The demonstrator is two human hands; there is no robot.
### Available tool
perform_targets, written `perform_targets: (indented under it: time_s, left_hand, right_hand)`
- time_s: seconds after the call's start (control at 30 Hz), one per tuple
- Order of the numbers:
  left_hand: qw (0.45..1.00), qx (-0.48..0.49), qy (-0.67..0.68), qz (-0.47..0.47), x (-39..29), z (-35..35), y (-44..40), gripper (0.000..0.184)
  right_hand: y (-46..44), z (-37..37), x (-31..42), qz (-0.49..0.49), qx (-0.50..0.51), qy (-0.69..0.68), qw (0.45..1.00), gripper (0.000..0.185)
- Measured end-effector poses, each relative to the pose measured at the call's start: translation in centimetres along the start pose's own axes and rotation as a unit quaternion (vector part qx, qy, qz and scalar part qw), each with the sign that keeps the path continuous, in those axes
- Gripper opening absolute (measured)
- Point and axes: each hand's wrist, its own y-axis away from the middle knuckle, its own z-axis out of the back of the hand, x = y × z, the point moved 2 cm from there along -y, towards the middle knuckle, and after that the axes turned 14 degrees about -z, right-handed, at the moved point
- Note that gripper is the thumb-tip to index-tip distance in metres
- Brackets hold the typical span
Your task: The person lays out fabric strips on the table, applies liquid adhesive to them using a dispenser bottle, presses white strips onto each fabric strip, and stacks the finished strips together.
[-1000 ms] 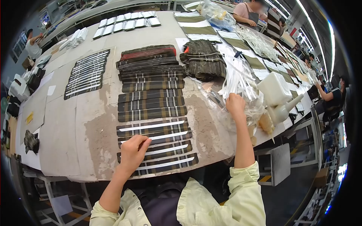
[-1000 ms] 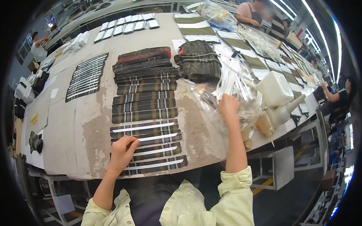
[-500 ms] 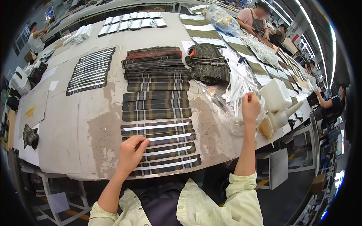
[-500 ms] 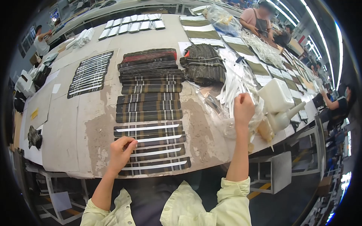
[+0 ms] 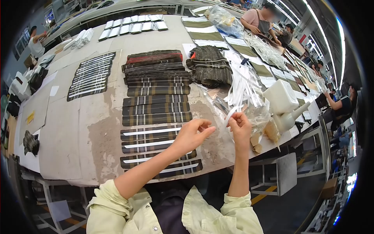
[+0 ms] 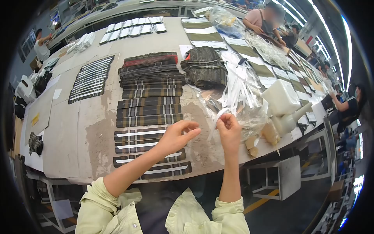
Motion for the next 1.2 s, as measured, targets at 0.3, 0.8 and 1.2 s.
perform_targets:
  time_s: [0.3, 0.8, 1.2]
  left_hand:
    - [0.994, -0.107, 0.022, 0.015, 0.1, -2.0, -2.2, 0.022]
    - [0.939, -0.268, 0.216, 0.027, -2.3, 5.6, 5.2, 0.014]
    - [0.939, -0.266, 0.196, 0.093, -2.2, 10.6, 10.7, 0.025]
  right_hand:
    - [3.3, -0.3, 0.8, 0.148, -0.085, 0.18, 0.969, 0.009]
    - [4.1, -3.4, 6.2, 0.338, -0.105, 0.376, 0.856, 0.035]
    - [9.8, -12.2, -0.7, -0.125, 0.418, 0.106, 0.893, 0.023]
